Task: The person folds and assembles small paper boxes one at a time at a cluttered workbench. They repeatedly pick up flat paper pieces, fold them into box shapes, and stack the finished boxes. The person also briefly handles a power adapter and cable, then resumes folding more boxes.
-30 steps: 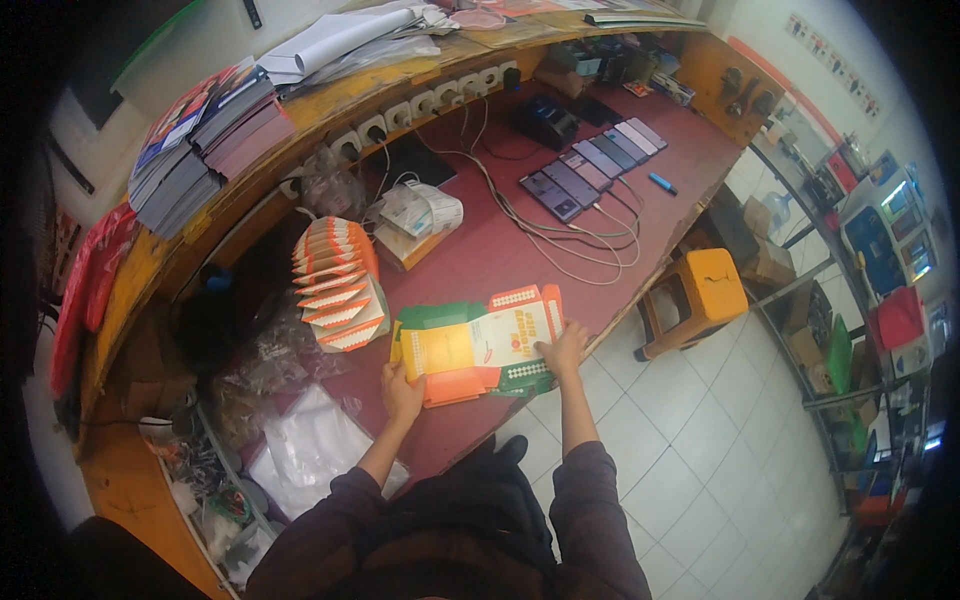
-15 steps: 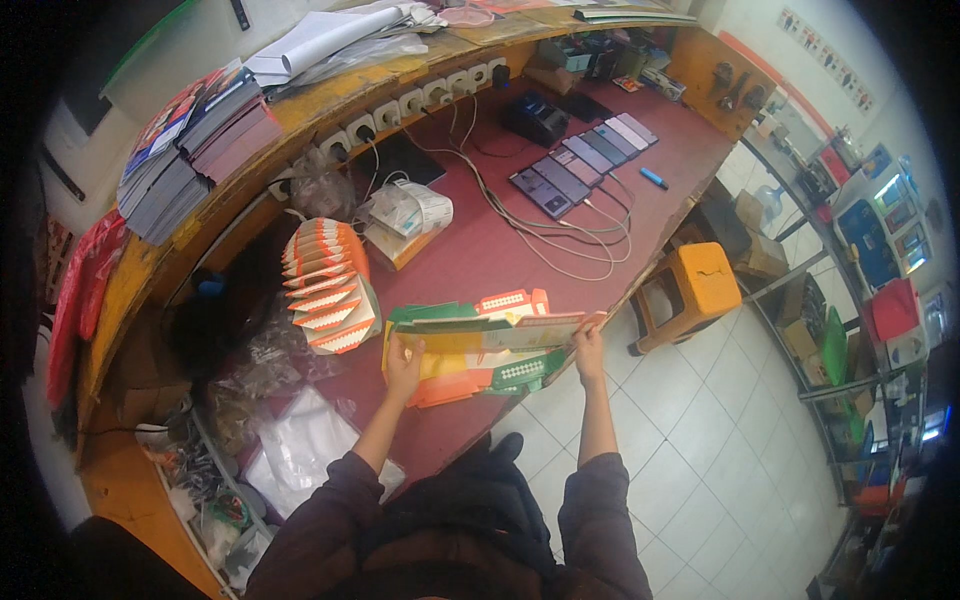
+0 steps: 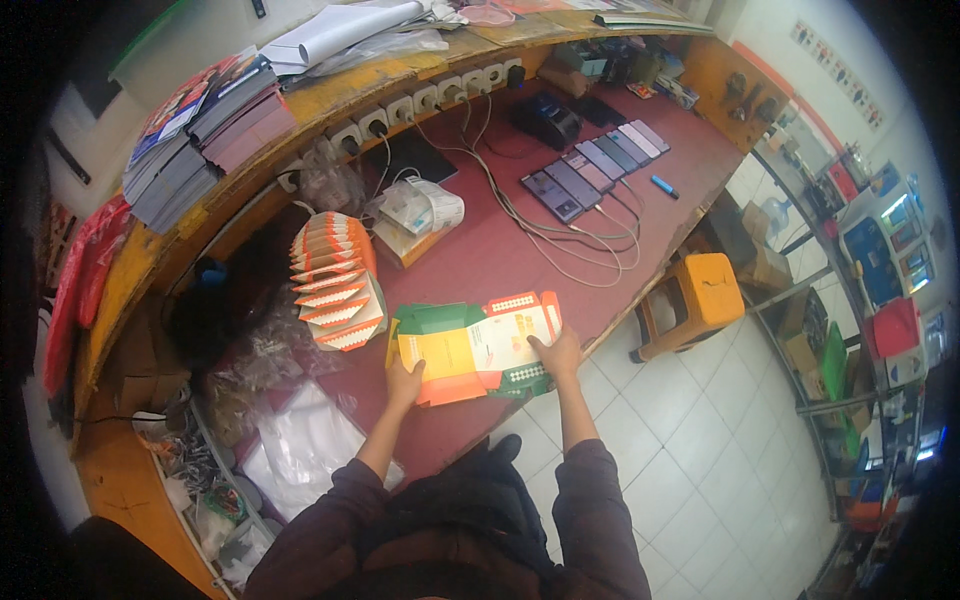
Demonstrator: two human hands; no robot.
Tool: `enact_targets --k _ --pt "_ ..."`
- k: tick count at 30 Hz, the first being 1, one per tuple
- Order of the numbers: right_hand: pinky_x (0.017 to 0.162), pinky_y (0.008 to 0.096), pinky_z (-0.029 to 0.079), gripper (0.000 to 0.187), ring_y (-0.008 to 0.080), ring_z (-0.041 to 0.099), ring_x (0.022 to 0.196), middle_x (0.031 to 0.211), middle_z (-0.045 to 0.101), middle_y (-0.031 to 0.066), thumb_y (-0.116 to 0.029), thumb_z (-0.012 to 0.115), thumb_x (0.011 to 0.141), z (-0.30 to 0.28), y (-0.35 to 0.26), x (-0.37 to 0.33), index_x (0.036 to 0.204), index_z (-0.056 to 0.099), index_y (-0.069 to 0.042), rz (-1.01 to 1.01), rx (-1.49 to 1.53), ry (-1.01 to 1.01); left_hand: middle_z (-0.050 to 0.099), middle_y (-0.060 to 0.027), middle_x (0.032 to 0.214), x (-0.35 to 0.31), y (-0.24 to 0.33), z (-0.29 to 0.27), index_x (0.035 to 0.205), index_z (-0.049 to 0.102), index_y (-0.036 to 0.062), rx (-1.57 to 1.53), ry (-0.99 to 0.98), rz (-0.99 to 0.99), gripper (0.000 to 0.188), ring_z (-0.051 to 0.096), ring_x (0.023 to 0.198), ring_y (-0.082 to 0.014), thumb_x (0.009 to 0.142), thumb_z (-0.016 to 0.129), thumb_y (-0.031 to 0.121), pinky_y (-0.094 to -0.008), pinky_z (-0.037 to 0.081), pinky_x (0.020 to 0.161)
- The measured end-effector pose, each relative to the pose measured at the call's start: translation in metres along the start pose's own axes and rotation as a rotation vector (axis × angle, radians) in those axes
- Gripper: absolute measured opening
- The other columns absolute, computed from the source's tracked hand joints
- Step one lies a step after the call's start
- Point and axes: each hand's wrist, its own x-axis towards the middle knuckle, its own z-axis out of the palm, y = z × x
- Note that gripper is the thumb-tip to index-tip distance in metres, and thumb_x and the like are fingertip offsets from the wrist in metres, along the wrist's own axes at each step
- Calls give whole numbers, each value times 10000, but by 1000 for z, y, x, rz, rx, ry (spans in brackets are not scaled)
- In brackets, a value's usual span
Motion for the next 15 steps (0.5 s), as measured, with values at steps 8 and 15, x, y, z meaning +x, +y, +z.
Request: enact_targets --k 8,15 --pt "821 429 444 731 365 540 946 1008 527 201 -375 810 592 13 -2 -8 1128 532 37 36 -11 134 601 -214 1081 -6 -8 -2 1259 428 -4 -10 55 65 553 577 1005 -365 789 655 179 -419 453 848" --pt "843 424 435 705 362 522 967 1029 509 195 -331 815 602 12 8 -8 1125 527 43 -11 34 172 553 -242 1160 -9 -8 5 1323 350 -30 31 105 111 656 538 1084 -363 787 662 181 -396 428 911"
